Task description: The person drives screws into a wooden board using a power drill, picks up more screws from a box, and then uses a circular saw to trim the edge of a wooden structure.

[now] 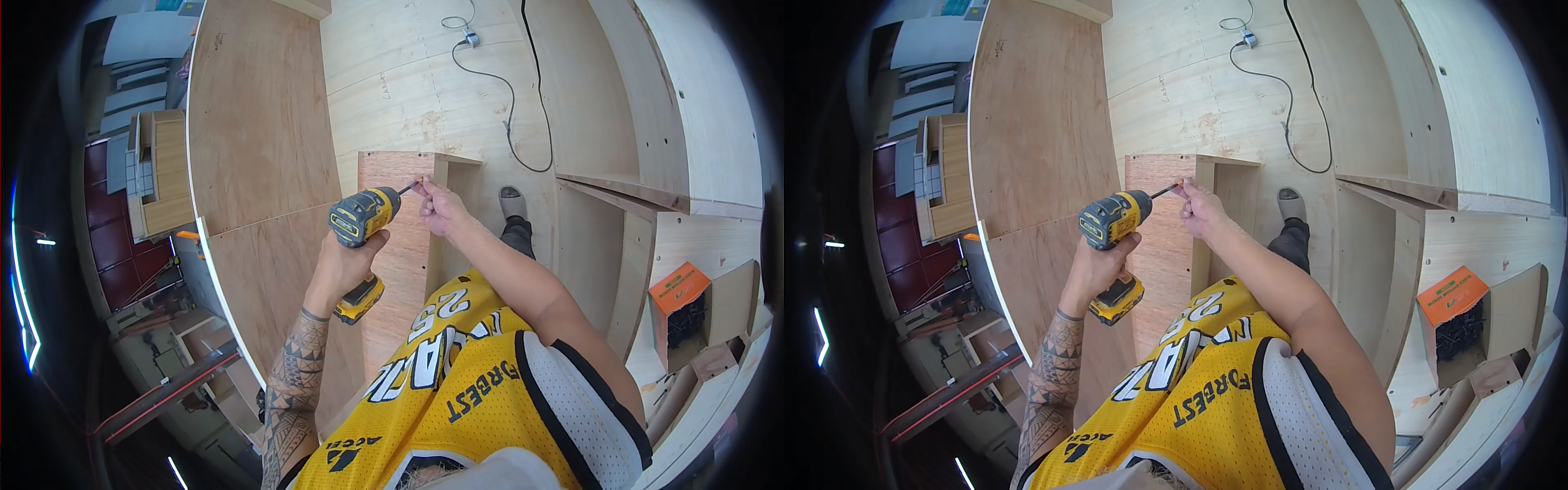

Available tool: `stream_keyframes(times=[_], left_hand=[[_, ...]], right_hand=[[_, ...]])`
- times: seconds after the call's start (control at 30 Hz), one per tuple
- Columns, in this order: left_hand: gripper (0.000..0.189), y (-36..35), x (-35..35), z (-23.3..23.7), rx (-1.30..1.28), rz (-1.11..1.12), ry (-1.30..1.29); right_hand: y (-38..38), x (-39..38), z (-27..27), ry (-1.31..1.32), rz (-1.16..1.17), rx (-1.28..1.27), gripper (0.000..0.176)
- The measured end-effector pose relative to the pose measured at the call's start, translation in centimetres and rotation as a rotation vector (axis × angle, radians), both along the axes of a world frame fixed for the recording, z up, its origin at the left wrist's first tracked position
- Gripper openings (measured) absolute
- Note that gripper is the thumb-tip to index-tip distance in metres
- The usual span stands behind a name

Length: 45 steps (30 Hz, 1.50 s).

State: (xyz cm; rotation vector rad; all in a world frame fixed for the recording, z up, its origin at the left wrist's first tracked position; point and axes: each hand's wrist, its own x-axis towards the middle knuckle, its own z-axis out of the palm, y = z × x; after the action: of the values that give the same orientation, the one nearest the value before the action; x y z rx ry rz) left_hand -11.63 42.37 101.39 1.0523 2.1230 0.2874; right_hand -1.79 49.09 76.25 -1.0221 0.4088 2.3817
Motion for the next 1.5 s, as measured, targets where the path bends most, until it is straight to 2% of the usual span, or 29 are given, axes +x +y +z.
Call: stream_keyframes(times=[0.13, 0.2, 0.23, 0.3, 0.4, 0.5, 0.63, 0.77, 0.8, 0.87, 0.93, 0.97, 1.0, 1.03, 1.1, 1.13, 1.23, 1.3, 1.5], left_hand=[[0.030, 1.9, -0.3, 1.0, -0.053, -0.027, 0.014], [0.029, 3.0, -0.2, 1.8, -0.156, 0.002, 0.008], [0.029, 3.2, -0.3, 1.8, -0.159, 0.003, 0.009], [0.029, 3.5, -0.6, 1.8, -0.172, -0.047, 0.046], [0.029, 3.5, -1.0, 1.6, -0.152, -0.045, 0.023], [0.028, 3.4, -1.3, 1.2, -0.118, -0.111, 0.050], [0.030, 3.7, -1.0, 0.6, -0.182, -0.078, 0.006], [0.032, 1.0, -1.5, -4.6, -0.048, -0.382, 0.084], [0.032, 0.4, -1.4, -4.9, 0.024, -0.491, 0.123], [0.030, 0.0, -1.1, -3.6, 0.062, -0.531, 0.122], [0.034, 0.7, -0.3, -0.7, -0.165, -0.117, 0.023], [0.034, 0.7, -0.5, -0.1, -0.171, -0.063, 0.017], [0.034, 0.5, -0.8, 0.1, -0.169, -0.057, 0.020], [0.033, 0.3, -1.1, 0.4, -0.094, -0.029, -0.009], [0.032, 0.2, -1.6, 0.9, -0.038, 0.033, -0.048], [0.032, 0.1, -1.7, 0.9, -0.033, 0.039, -0.043], [0.033, 0.0, -1.6, 0.7, -0.019, 0.053, -0.042], [0.035, 0.3, -1.0, 1.1, -0.154, 0.104, -0.010], [0.037, -0.4, -1.0, 0.2, -0.136, 0.104, 0.003]], right_hand=[[-0.4, 0.4, -0.2, -0.008, -0.001, 0.019, 0.020], [-1.3, 1.1, -1.3, -0.029, 0.072, 0.211, 0.024], [-2.0, 1.1, -1.7, -0.028, 0.072, 0.208, 0.024], [-3.5, 1.2, -2.1, -0.819, 0.407, 0.773, 0.041], [-5.4, 2.6, -2.9, -0.911, 0.507, 0.906, 0.049], [-6.4, 2.6, -3.4, -0.916, 0.544, 0.979, 0.047], [-6.0, 2.6, -3.3, -0.898, 0.592, 0.970, 0.047], [-6.3, 2.8, -4.7, -0.885, 0.554, 0.988, 0.046], [-6.3, 2.5, -5.2, -0.880, 0.517, 0.978, 0.045], [-5.5, 3.7, -2.8, -0.895, 0.496, 0.958, 0.043], [-4.3, 4.7, -1.4, -0.907, 0.481, 0.953, 0.041], [-3.4, 4.9, -1.2, -0.923, 0.356, 0.984, 0.037], [-2.3, 4.7, -1.3, -0.936, 0.225, 1.014, 0.033], [-1.3, 4.4, -1.6, -0.929, 0.225, 1.020, 0.033], [0.7, 4.0, -2.0, -1.021, 0.127, 1.433, 0.022], [1.4, 3.9, -2.0, -1.013, 0.125, 1.440, 0.022], [3.0, 3.6, -1.9, -0.913, 0.256, 1.508, 0.015], [3.6, 3.7, -1.9, -0.956, 0.362, 1.632, 0.011], [5.0, 4.3, -1.0, -0.983, 0.472, 1.848, 0.012]])
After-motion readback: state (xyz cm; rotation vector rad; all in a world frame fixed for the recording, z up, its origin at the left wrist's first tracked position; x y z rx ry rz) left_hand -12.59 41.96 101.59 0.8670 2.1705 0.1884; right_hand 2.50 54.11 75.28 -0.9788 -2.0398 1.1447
